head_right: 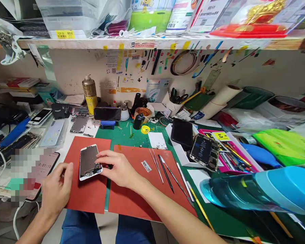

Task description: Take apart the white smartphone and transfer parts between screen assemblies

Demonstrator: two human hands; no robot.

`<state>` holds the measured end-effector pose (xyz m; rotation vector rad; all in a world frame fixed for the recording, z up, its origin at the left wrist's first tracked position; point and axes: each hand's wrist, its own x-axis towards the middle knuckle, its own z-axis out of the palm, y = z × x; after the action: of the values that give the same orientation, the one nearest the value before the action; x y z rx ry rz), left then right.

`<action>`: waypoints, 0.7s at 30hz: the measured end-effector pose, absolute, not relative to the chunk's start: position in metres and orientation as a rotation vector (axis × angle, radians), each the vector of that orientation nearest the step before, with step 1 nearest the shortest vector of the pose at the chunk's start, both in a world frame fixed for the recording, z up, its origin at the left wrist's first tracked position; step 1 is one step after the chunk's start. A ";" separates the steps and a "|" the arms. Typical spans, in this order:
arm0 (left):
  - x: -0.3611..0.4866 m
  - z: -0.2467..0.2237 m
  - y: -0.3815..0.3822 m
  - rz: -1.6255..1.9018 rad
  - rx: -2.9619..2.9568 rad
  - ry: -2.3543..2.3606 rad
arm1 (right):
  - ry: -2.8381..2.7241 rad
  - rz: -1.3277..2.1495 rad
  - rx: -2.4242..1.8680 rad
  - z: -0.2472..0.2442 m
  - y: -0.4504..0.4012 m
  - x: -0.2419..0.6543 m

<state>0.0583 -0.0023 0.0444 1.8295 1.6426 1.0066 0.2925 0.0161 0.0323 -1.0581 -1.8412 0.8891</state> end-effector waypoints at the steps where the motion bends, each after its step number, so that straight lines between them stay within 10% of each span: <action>1: 0.058 0.041 -0.006 1.145 2.027 1.575 | -1.837 0.886 -1.049 0.031 0.016 0.292; 21: 0.105 0.072 0.021 1.230 1.802 1.067 | -1.559 0.583 -1.222 0.061 0.008 0.310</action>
<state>0.1052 0.0209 0.0718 1.8021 1.0674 1.2304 0.3102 0.0080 0.0607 -1.2225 -1.5585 0.5832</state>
